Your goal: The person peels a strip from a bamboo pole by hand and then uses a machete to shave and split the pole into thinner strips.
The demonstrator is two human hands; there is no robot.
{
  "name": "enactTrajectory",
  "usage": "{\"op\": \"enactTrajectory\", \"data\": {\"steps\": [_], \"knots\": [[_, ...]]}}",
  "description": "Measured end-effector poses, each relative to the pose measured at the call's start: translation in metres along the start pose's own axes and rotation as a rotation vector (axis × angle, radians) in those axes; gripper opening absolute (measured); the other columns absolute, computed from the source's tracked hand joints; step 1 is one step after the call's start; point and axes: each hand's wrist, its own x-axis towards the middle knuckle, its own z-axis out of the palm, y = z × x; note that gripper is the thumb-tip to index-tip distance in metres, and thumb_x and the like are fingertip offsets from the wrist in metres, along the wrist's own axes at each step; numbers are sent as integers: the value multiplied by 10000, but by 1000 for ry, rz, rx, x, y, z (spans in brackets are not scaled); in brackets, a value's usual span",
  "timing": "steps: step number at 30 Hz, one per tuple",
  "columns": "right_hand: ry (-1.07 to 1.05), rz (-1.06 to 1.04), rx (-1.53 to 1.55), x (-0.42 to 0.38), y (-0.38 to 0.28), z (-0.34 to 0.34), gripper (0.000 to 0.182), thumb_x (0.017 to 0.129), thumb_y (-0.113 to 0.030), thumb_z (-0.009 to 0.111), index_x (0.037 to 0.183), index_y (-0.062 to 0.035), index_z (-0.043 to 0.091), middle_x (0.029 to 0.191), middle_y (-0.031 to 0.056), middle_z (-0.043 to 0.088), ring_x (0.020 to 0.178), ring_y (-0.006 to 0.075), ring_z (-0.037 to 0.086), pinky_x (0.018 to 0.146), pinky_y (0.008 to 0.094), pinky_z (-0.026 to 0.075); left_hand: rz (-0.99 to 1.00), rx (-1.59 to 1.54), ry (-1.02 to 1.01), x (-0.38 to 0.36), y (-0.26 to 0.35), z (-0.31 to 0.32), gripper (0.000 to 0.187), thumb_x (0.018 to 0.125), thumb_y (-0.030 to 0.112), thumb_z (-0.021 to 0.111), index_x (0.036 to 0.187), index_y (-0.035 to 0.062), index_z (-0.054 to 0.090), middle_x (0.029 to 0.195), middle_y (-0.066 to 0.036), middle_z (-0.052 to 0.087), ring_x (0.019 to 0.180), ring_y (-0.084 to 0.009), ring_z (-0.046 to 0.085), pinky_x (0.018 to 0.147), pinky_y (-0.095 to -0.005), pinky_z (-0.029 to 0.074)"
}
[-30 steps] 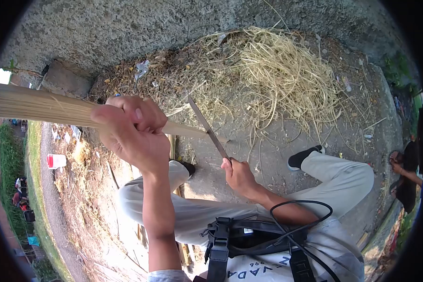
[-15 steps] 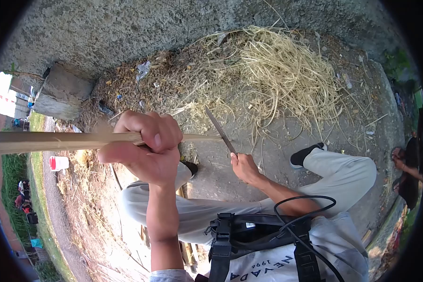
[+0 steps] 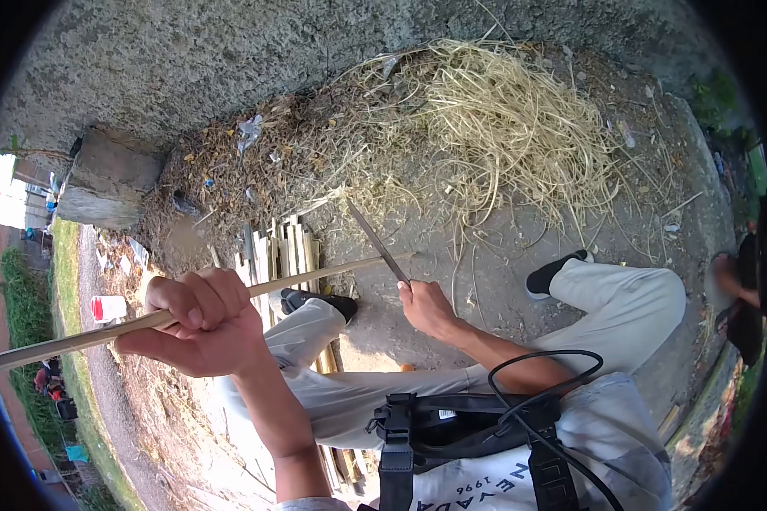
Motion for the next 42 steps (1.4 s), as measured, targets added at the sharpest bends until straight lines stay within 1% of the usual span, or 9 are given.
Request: {"op": "enactTrajectory", "data": {"steps": [5, 9, 12, 18, 22, 25, 33, 36, 42], "knots": [[23, -337, 74, -18, -61, -1, 371, 994, -264, 490, 787, 29, 585, 574, 240, 579, 568, 441, 608, 521, 502, 469, -9, 23, -9, -8, 10, -5, 662, 929, 724, 332, 713, 106, 426, 481, 39, 279, 400, -71, 185, 383, -262, 150], [-23, 51, -169, 5, 26, 28, 410, 1000, -277, 472, 796, 45, 625, 627, 277, 609, 625, 463, 631, 574, 502, 521, 1, 1, -57, -11, 14, -11, 667, 926, 726, 338, 717, 101, 439, 475, 31, 294, 381, -73, 197, 365, -260, 158], [-76, 168, -83, 9, 24, 14, 407, 998, -276, 473, 805, 44, 634, 645, 278, 612, 637, 470, 625, 579, 513, 499, 35, 13, -83, -9, 10, -6, 676, 926, 729, 326, 720, 96, 443, 481, 15, 331, 359, -76, 214, 344, -255, 167], [57, -223, 41, -11, -44, 10, 399, 990, -284, 484, 805, 42, 619, 618, 253, 601, 594, 461, 605, 561, 527, 476, 10, 27, -94, -10, 13, -6, 671, 925, 730, 338, 730, 95, 434, 487, 12, 346, 359, -88, 240, 339, -254, 181], [-71, 169, -180, 9, 44, 29, 373, 985, -265, 486, 846, 49, 632, 638, 280, 605, 654, 481, 617, 600, 538, 485, -3, -14, -134, -11, 20, -22, 657, 920, 725, 379, 735, 100, 450, 463, 22, 334, 354, -92, 260, 332, -246, 217], [-45, 217, -111, 10, 51, 23, 373, 982, -262, 488, 842, 50, 639, 651, 289, 609, 678, 489, 621, 613, 539, 488, -16, -18, -196, -6, 16, -11, 691, 889, 760, 396, 706, 99, 480, 457, 12, 386, 342, -103, 315, 335, -249, 269], [32, -180, 37, -5, -21, 23, 357, 984, -265, 483, 849, 39, 612, 629, 268, 599, 631, 474, 610, 579, 541, 478, -66, -47, -305, -1, 17, -15, 708, 856, 794, 416, 653, 121, 497, 480, 9, 450, 369, -123, 411, 374, -248, 332], [-49, 138, -155, 4, 35, 34, 373, 987, -271, 467, 876, 50, 621, 665, 275, 618, 666, 473, 626, 615, 539, 498, -49, -38, -282, -3, 21, -28, 707, 860, 791, 413, 645, 123, 498, 482, 16, 445, 381, -129, 415, 413, -240, 343], [0, 223, -86, 14, 43, 32, 407, 986, -297, 456, 870, 54, 625, 713, 291, 632, 725, 471, 639, 666, 542, 505, -70, -66, -251, 5, 11, -18, 699, 856, 786, 429, 664, 117, 491, 475, 6, 435, 353, -112, 380, 357, -256, 330]]}}
